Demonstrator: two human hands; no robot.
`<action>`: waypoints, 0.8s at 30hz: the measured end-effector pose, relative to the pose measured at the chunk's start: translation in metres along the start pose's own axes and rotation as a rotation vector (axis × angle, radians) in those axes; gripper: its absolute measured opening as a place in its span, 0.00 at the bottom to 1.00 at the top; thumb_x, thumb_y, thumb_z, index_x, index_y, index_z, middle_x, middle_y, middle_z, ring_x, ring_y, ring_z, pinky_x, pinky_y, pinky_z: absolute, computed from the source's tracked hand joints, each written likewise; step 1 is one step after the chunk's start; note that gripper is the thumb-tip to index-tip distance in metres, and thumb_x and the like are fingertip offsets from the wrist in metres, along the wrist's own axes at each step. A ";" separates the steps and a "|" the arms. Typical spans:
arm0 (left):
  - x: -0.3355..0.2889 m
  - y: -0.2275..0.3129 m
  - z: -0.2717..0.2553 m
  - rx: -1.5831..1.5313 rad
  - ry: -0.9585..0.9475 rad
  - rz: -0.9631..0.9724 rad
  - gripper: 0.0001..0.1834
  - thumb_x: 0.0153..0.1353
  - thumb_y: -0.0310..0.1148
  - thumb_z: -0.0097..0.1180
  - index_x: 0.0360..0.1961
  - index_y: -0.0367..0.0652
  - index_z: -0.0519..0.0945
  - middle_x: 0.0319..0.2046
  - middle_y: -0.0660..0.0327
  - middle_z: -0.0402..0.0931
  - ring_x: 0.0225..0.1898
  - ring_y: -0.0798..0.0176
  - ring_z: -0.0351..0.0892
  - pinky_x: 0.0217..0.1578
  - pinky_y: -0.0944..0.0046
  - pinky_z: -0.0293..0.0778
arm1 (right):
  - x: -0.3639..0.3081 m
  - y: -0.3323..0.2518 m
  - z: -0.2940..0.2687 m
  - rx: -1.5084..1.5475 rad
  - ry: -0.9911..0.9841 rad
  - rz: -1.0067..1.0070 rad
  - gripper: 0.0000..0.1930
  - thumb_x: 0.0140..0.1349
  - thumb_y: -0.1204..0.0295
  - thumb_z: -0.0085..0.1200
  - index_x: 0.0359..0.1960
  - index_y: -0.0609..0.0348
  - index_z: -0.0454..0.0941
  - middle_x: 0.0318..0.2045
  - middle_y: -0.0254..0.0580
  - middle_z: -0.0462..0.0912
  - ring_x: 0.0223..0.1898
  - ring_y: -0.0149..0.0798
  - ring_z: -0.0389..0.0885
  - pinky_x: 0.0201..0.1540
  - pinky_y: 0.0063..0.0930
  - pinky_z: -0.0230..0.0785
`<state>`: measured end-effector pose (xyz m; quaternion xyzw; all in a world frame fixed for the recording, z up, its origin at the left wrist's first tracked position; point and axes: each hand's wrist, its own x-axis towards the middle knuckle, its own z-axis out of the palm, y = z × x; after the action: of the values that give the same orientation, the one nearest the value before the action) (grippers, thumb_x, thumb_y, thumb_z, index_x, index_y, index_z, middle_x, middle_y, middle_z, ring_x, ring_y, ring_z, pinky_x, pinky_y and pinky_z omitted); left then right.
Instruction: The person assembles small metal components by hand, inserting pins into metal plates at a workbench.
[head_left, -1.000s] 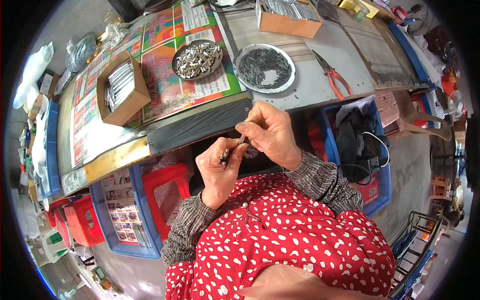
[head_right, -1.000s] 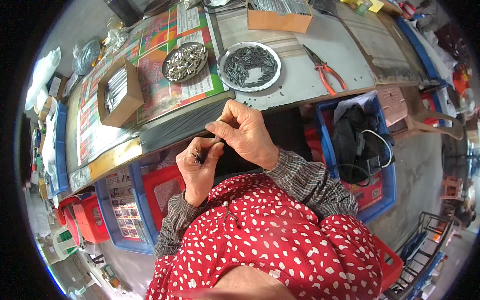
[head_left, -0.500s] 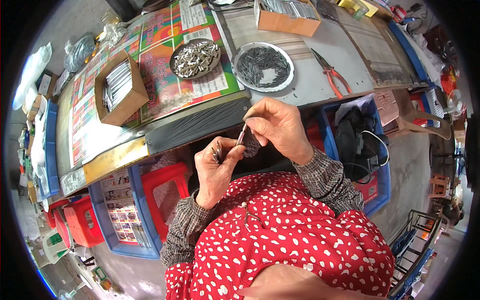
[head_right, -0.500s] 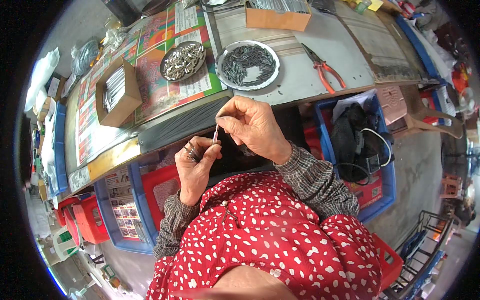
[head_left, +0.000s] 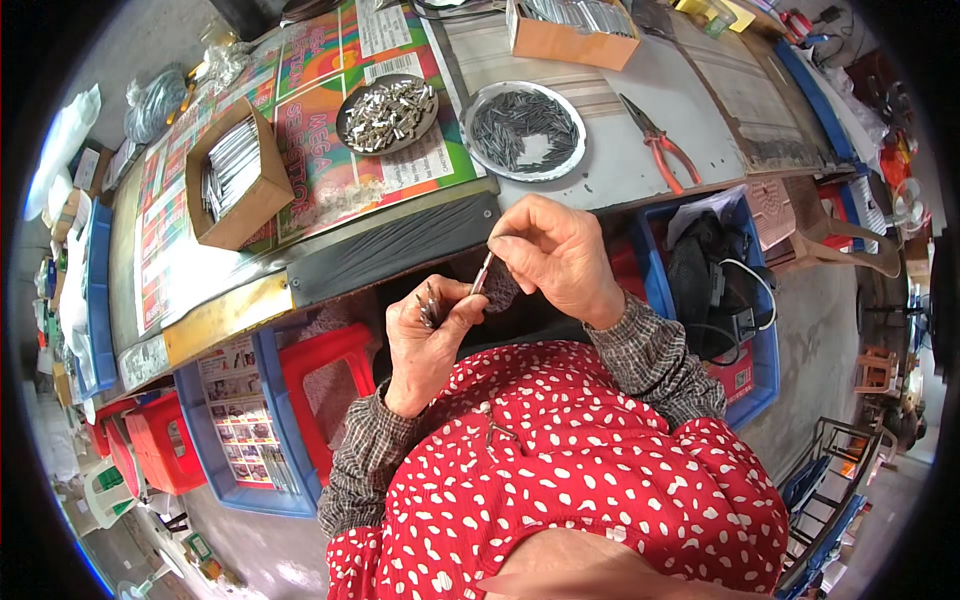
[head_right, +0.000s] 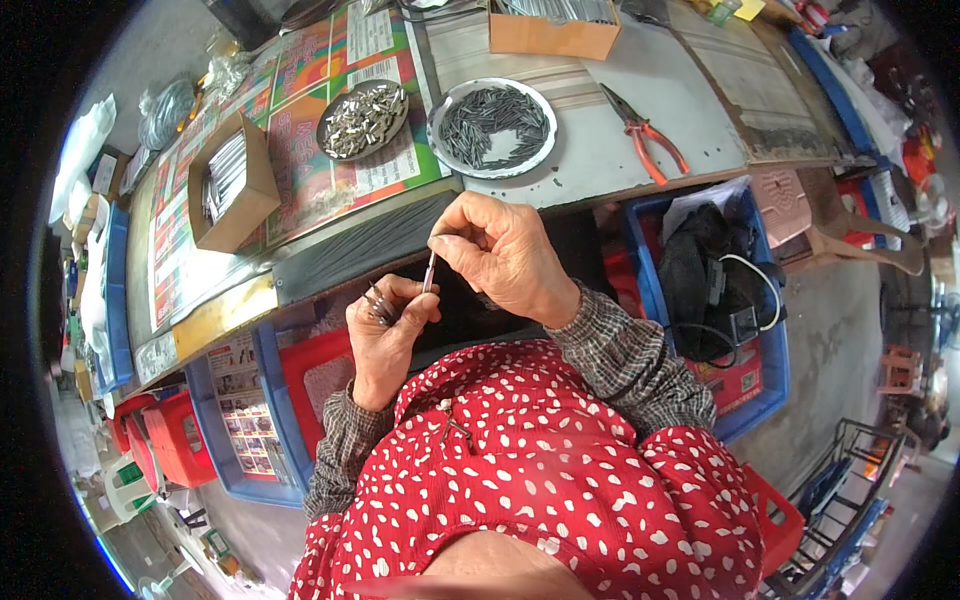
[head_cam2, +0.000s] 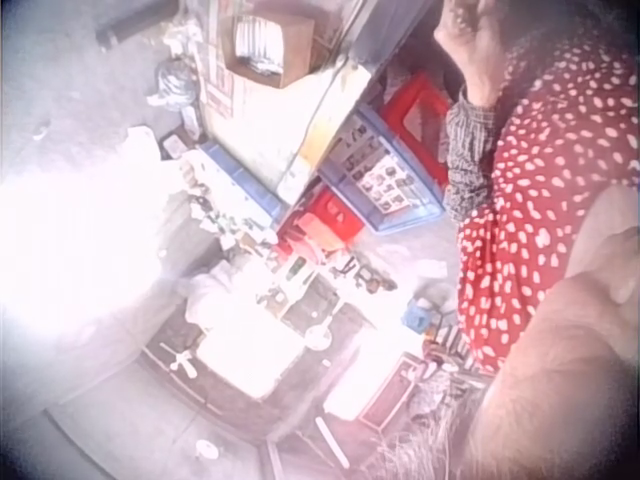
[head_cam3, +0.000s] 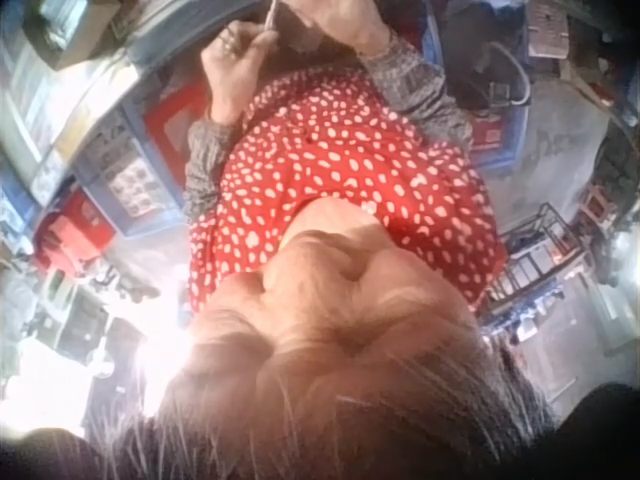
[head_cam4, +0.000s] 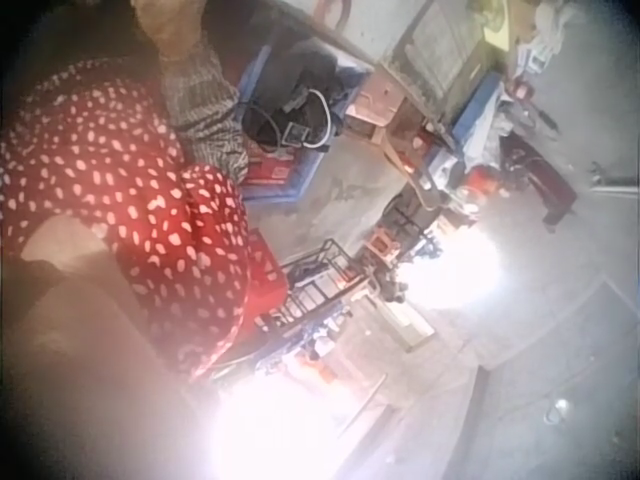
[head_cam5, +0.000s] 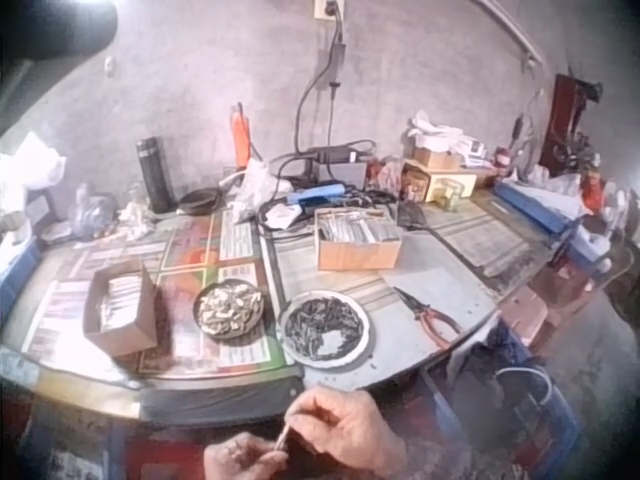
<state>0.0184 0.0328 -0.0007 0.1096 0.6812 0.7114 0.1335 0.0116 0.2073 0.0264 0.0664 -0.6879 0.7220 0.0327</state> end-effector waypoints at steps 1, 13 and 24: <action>0.000 0.000 0.000 0.007 0.003 0.003 0.02 0.56 0.22 0.57 0.28 0.34 0.77 0.19 0.68 0.74 0.21 0.81 0.68 0.22 0.78 0.64 | 0.000 0.000 0.000 0.032 -0.027 0.040 0.02 0.59 0.79 0.51 0.30 0.64 0.72 0.20 0.28 0.72 0.17 0.17 0.66 0.18 0.12 0.58; -0.001 0.004 -0.001 0.002 -0.044 -0.033 0.02 0.56 0.22 0.58 0.29 0.34 0.77 0.21 0.67 0.75 0.23 0.79 0.70 0.24 0.78 0.67 | 0.002 0.007 -0.005 0.187 -0.200 0.121 0.06 0.58 0.75 0.56 0.31 0.63 0.72 0.22 0.29 0.74 0.18 0.18 0.68 0.19 0.11 0.59; -0.001 0.000 -0.001 -0.151 -0.104 -0.112 0.04 0.54 0.22 0.60 0.28 0.35 0.76 0.21 0.66 0.76 0.24 0.78 0.72 0.24 0.76 0.69 | -0.007 0.010 0.006 0.133 -0.112 0.019 0.09 0.58 0.76 0.56 0.25 0.61 0.68 0.20 0.31 0.71 0.16 0.18 0.65 0.15 0.12 0.53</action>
<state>0.0186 0.0314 -0.0011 0.0978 0.6229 0.7454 0.2163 0.0173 0.2010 0.0154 0.1021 -0.6399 0.7615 -0.0171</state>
